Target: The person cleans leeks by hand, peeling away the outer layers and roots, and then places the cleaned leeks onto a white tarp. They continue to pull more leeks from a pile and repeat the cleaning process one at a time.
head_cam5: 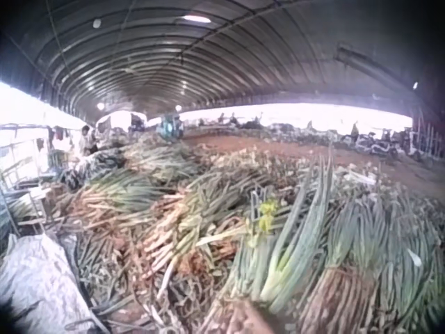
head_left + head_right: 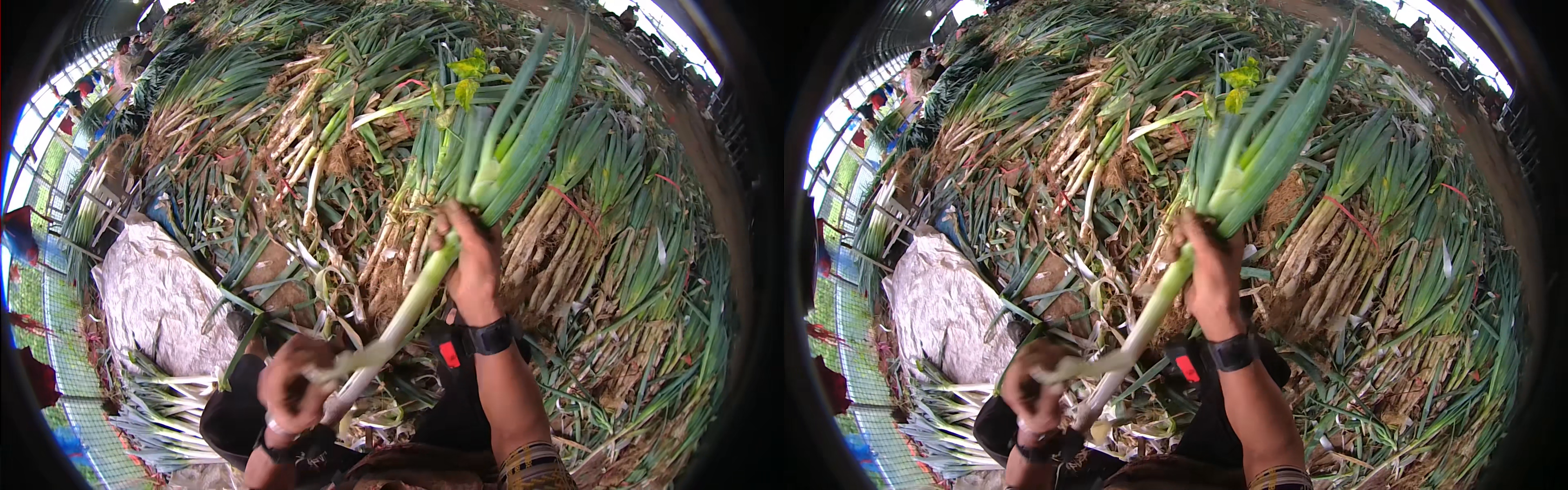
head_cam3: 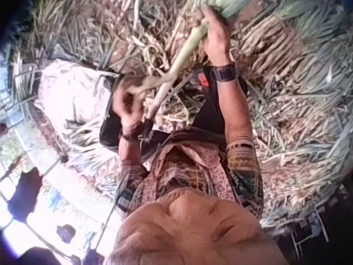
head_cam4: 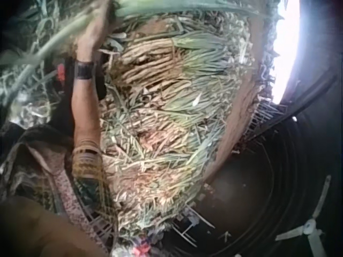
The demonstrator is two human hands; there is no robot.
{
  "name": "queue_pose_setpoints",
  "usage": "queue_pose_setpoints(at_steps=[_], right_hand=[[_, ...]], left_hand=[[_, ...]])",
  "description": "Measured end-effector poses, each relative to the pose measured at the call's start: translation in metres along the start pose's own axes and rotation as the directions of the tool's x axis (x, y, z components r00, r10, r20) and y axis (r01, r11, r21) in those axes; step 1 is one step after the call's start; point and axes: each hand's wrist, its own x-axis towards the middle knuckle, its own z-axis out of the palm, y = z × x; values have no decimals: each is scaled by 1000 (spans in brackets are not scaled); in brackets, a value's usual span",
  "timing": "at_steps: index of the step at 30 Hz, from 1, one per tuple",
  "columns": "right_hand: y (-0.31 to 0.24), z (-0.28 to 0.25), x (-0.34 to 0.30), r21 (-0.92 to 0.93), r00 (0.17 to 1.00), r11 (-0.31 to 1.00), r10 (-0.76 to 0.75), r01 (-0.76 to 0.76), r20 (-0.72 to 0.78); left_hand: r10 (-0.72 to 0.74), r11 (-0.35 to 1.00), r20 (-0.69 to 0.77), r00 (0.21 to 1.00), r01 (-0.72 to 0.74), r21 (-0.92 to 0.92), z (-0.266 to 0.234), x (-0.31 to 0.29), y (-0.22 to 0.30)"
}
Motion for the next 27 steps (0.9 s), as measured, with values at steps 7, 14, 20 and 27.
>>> queue_pose_setpoints(at_steps=[7,14,20,27], right_hand=[[-2,9,11,122,998,991,-58,57,3],[27,16,-23,50,975,996,59,-71,216],[29,8,-23,149,929,976,95,-158,358],[-2,10,-15,108,966,994,-11,-18,258]], left_hand=[[-141,926,-643,753,331,184,-163,-35,26],[-382,890,92,919,339,305,13,13,-22],[-379,906,130,916,396,-147,44,9,-78],[-636,570,-143,758,336,-750,-70,-9,-87]])
